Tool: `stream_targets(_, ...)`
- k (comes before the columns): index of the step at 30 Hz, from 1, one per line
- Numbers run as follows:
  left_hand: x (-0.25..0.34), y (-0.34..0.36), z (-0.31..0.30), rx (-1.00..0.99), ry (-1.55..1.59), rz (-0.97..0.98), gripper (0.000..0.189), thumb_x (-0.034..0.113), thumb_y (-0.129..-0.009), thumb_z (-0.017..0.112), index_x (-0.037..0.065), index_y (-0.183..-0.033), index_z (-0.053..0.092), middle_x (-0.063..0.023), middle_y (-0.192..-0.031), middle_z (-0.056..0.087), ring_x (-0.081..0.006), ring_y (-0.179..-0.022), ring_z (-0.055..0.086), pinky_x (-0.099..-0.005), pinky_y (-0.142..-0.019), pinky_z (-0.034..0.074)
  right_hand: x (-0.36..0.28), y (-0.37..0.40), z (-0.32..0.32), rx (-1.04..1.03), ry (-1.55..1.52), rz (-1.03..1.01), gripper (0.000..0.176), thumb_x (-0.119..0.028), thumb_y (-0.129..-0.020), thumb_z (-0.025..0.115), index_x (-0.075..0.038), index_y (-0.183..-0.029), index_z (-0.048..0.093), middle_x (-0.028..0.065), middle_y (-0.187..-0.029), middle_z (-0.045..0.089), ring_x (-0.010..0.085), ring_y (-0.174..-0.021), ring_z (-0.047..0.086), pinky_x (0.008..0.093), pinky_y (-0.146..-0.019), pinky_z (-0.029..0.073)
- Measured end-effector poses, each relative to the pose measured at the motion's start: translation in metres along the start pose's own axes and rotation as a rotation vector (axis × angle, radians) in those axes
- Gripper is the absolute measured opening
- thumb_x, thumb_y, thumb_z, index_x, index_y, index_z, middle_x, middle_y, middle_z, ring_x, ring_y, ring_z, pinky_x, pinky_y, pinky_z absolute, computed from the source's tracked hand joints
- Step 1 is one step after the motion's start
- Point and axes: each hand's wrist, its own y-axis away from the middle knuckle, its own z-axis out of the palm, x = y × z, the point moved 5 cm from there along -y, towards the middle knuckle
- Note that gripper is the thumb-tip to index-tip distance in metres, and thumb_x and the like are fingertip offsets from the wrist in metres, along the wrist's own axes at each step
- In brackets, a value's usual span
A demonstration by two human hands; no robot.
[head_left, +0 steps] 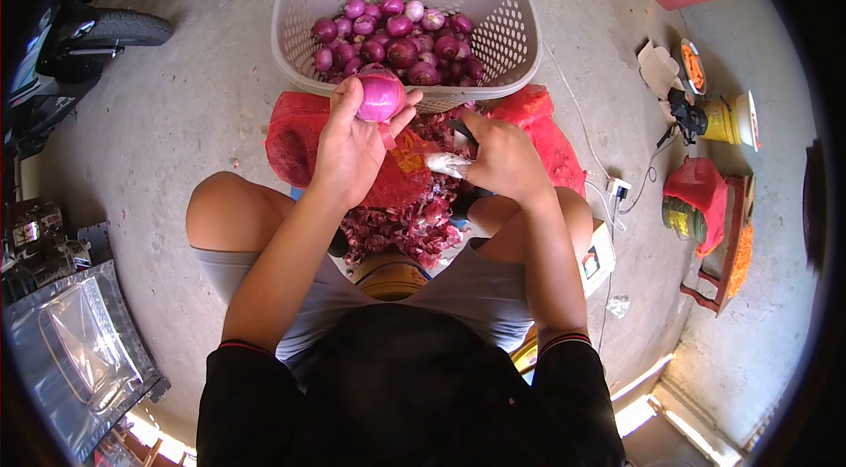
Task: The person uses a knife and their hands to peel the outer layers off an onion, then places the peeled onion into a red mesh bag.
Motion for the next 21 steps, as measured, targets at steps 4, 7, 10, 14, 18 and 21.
stream_targets(4,-0.013,0.000,-0.001,0.009,-0.027,-0.040,0.044,0.047,-0.094,0.042,0.008,-0.114,0.045,-0.0089,-0.109,0.059,-0.0283,-0.109,0.056,-0.0412,-0.098,0.042,-0.019,-0.004,-0.001,0.168,-0.029,-0.122,0.054,-0.046,-0.066,0.076,-0.001,-0.089,0.055,0.0166,-0.070,0.060,0.0356,-0.064,0.061,0.0433,-0.055,0.049)
stream_targets(7,-0.024,0.008,-0.001,0.025,-0.082,-0.141,0.056,0.052,-0.095,0.034,0.004,-0.120,0.047,-0.0095,-0.113,0.057,-0.0221,-0.105,0.054,-0.0381,-0.097,0.040,-0.030,-0.007,0.004,0.213,0.010,-0.200,0.047,-0.040,-0.068,0.074,-0.002,-0.088,0.055,0.0137,-0.075,0.058,0.0331,-0.066,0.062,0.0418,-0.057,0.049)
stream_targets(10,-0.031,0.006,-0.001,0.000,-0.012,-0.103,0.054,0.050,-0.096,0.032,0.004,-0.121,0.047,-0.0082,-0.114,0.056,-0.0204,-0.108,0.052,-0.0371,-0.099,0.038,-0.032,-0.008,0.011,0.195,0.046,-0.203,0.030,-0.024,-0.069,0.069,-0.005,-0.089,0.056,0.0105,-0.076,0.057,0.0302,-0.068,0.061,0.0414,-0.057,0.049)
stream_targets(14,-0.029,0.006,0.001,-0.036,-0.008,-0.078,0.054,0.049,-0.097,0.032,0.004,-0.122,0.046,-0.0083,-0.115,0.056,-0.0204,-0.111,0.051,-0.0376,-0.099,0.038,-0.030,-0.009,0.022,0.139,0.052,-0.199,0.025,-0.018,-0.070,0.066,-0.007,-0.089,0.057,0.0099,-0.075,0.058,0.0298,-0.069,0.061,0.0421,-0.058,0.049)
stream_targets(18,-0.028,0.006,-0.001,-0.010,-0.027,-0.137,0.056,0.052,-0.095,0.033,0.004,-0.121,0.047,-0.0088,-0.114,0.057,-0.0210,-0.109,0.053,-0.0387,-0.097,0.040,-0.037,-0.008,0.022,0.054,-0.029,-0.349,0.019,-0.018,-0.071,0.065,-0.007,-0.085,0.057,0.0094,-0.075,0.059,0.0298,-0.067,0.061,0.0428,-0.058,0.049)
stream_targets(21,-0.020,0.005,-0.005,0.077,-0.029,-0.175,0.056,0.053,-0.094,0.037,0.005,-0.120,0.048,-0.0088,-0.114,0.057,-0.0209,-0.106,0.054,-0.0362,-0.091,0.043,-0.032,-0.005,0.029,-0.057,-0.048,-0.360,0.016,-0.018,-0.072,0.064,-0.007,-0.081,0.057,0.0096,-0.072,0.060,0.0302,-0.065,0.060,0.0434,-0.057,0.048)
